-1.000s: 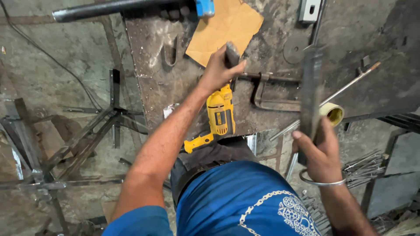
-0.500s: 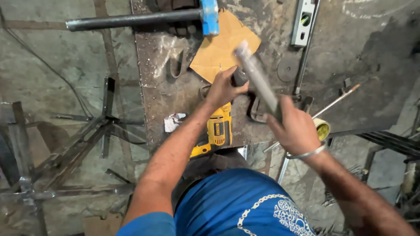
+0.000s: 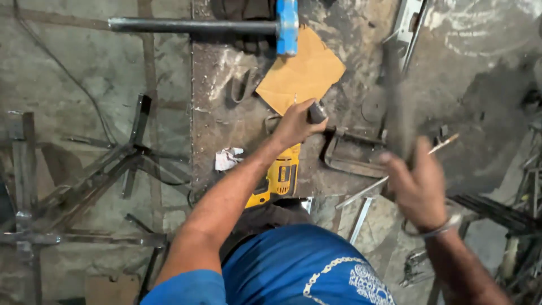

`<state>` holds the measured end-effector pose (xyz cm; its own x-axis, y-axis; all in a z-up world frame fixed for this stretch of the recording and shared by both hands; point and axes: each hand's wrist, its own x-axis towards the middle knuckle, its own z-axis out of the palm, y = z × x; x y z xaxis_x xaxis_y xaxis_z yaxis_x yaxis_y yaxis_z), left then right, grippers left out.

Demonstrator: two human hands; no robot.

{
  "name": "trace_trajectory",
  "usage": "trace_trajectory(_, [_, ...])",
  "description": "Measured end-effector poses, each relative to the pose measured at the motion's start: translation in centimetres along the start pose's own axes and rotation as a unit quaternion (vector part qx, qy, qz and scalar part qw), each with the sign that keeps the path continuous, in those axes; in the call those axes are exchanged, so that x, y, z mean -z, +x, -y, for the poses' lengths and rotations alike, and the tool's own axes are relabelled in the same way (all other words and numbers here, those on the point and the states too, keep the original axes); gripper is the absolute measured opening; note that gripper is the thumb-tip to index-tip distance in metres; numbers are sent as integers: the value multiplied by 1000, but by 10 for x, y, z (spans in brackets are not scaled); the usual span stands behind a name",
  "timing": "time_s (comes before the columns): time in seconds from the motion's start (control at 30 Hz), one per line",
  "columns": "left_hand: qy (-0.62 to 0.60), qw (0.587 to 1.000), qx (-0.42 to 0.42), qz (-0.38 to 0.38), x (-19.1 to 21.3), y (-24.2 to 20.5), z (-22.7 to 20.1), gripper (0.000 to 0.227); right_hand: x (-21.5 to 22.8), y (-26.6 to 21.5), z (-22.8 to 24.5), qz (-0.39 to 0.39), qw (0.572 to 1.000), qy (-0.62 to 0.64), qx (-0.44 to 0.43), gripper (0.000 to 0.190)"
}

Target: The person uses a yellow power drill to make holes in a metal bar clamped to a workbench. They then remove the drill bit, place it on the table, and pick up a metal rod to inspect it.

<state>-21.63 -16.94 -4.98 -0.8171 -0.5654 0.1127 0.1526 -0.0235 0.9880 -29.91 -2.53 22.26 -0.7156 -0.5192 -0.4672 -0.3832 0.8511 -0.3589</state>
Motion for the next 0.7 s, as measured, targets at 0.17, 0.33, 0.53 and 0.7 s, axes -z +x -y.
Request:
trace_trajectory(0.17, [-18,999,45,25,-5,11,14,31,18,-13,17,-77,985,135,68,22])
trace_trajectory(0.33, [-220,960,168,-28,15,21,-4,24,-6,-22,-1,-20,970,241,35,19])
trace_trajectory(0.53, [-149,977,148,34,8,18,14,28,-14,-36,-12,-26,958,284,1,20])
trace_trajectory(0.7, [-148,976,152,46,6,17,10,24,-18,-47,-19,-39,955,293,-34,22])
